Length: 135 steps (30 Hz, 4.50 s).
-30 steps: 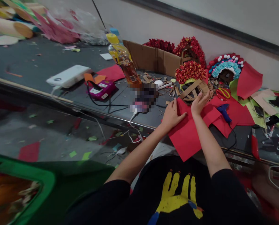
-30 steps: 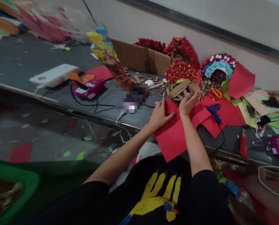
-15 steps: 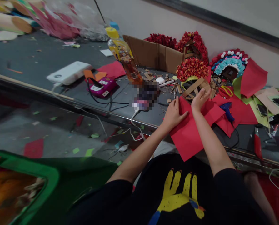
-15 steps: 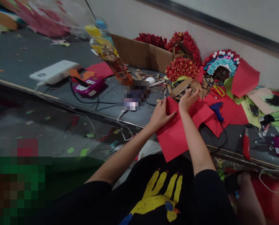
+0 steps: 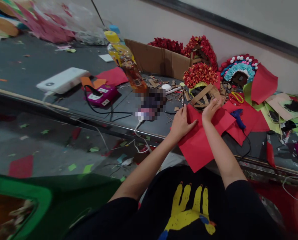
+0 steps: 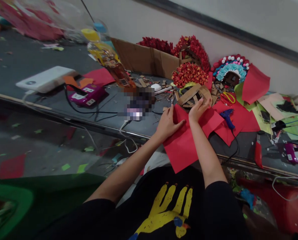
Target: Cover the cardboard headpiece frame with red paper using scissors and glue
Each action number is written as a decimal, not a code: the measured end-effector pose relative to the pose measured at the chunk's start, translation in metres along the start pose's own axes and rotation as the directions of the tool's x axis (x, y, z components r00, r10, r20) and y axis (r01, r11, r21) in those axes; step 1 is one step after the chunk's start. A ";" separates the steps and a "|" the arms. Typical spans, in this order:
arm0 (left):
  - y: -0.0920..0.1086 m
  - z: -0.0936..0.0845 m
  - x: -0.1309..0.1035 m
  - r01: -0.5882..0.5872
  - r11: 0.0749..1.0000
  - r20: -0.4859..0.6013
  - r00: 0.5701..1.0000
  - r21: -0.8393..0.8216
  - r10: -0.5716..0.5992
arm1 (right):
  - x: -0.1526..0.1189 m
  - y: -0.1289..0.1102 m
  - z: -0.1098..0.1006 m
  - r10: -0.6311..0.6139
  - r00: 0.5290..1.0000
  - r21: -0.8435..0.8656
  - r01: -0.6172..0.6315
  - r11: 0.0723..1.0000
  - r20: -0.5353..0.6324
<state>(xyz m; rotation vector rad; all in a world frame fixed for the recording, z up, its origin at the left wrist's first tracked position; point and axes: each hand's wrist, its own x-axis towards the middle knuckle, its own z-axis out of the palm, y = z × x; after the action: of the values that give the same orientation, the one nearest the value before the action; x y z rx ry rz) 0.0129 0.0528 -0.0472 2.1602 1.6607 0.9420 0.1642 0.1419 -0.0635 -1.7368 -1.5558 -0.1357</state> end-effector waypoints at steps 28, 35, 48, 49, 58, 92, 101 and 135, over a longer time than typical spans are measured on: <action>-0.010 -0.046 -0.055 -0.519 0.854 0.225 0.838 0.047 0.497 | -0.012 -0.005 -0.017 0.340 0.940 0.178 -0.330 0.927 -0.027; -0.025 -0.044 -0.066 -0.502 0.863 0.186 0.843 -0.063 0.504 | -0.018 0.000 -0.073 -0.023 0.992 0.258 -0.009 0.966 0.122; -0.022 -0.043 -0.050 -0.235 0.946 0.327 0.896 -0.224 0.300 | -0.125 -0.010 -0.149 -0.291 0.665 0.042 0.363 0.931 0.688; -0.023 -0.042 -0.049 -0.243 0.943 0.330 0.892 -0.230 0.310 | -0.128 -0.010 -0.148 -0.287 0.655 0.036 0.369 0.929 0.699; -0.022 -0.044 -0.047 -0.292 0.943 0.351 0.876 -0.156 0.330 | -0.132 -0.006 -0.143 -0.282 0.658 0.029 0.368 0.929 0.698; 0.005 -0.052 -0.050 -0.517 0.816 0.581 0.758 0.259 0.295 | -0.086 -0.008 -0.125 -0.109 0.826 -0.030 0.151 0.988 0.553; 0.009 -0.053 -0.048 -0.577 0.766 0.577 0.740 0.282 0.345 | -0.067 -0.008 -0.086 -0.036 0.839 -0.177 0.156 0.972 0.543; -0.048 -0.131 -0.074 -0.073 0.951 0.336 0.941 0.301 -0.034 | -0.059 -0.009 -0.076 0.050 0.832 -0.199 0.074 0.977 0.552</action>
<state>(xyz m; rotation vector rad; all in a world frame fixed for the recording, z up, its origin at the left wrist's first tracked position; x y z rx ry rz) -0.1164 -0.0241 0.0003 2.3724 1.7019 0.2950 0.1732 0.0490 -0.0397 -2.0542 -2.0282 0.2321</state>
